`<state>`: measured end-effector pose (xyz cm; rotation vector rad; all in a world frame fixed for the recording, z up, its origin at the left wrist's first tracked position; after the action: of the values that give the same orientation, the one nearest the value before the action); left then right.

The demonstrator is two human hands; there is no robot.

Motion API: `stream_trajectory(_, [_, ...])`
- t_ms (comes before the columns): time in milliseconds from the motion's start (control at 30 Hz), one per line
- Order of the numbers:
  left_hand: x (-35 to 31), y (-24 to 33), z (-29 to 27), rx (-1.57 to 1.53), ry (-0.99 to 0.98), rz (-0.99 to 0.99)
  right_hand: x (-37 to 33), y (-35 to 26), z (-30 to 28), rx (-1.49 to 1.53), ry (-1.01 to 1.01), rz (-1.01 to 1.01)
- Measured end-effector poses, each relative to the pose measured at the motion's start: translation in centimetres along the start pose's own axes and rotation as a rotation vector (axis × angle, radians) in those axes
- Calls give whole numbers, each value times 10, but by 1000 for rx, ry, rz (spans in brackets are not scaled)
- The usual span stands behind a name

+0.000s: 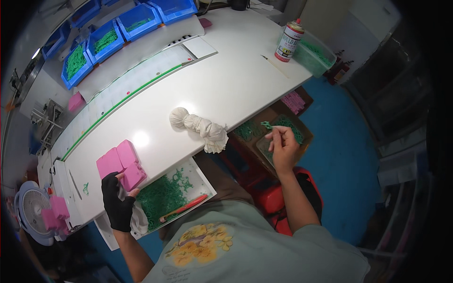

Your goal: Inserting green components into pink mold-like containers and cleaning them with a cloth.

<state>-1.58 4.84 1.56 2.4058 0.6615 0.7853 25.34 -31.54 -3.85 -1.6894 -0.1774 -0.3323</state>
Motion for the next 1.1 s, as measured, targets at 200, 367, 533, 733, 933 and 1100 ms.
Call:
stream_trajectory(200, [5,2,8,-56,-33,-144,9,143,-81,-95,265,267])
stream_trajectory(367, [4,-1,11,-67,-2,-46,-8,157,-90,-159,251,258])
stream_trajectory(533, [1,-4,15,-71,6,-38,64,79,-79,-81,364,20])
stream_trajectory(733, [-1,-2,15,59,-9,-3,197,-51,-96,-139,642,-570])
stream_trajectory(933, [-7,-5,12,94,4,43,306,-23,-91,-654,427,-132])
stream_trajectory(1100, [-8,-6,12,101,29,66,218,-66,-6,-144,125,-301])
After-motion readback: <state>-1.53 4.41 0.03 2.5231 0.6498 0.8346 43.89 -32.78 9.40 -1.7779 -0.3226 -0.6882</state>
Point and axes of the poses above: each hand's wrist, its own x-axis towards the middle knuckle, its own z-axis out of the palm, y = z × x, the point moved 5 cm from there along x, towards the middle knuckle, and after that the axes turned 6 degrees about y, right-handed, at the moved point
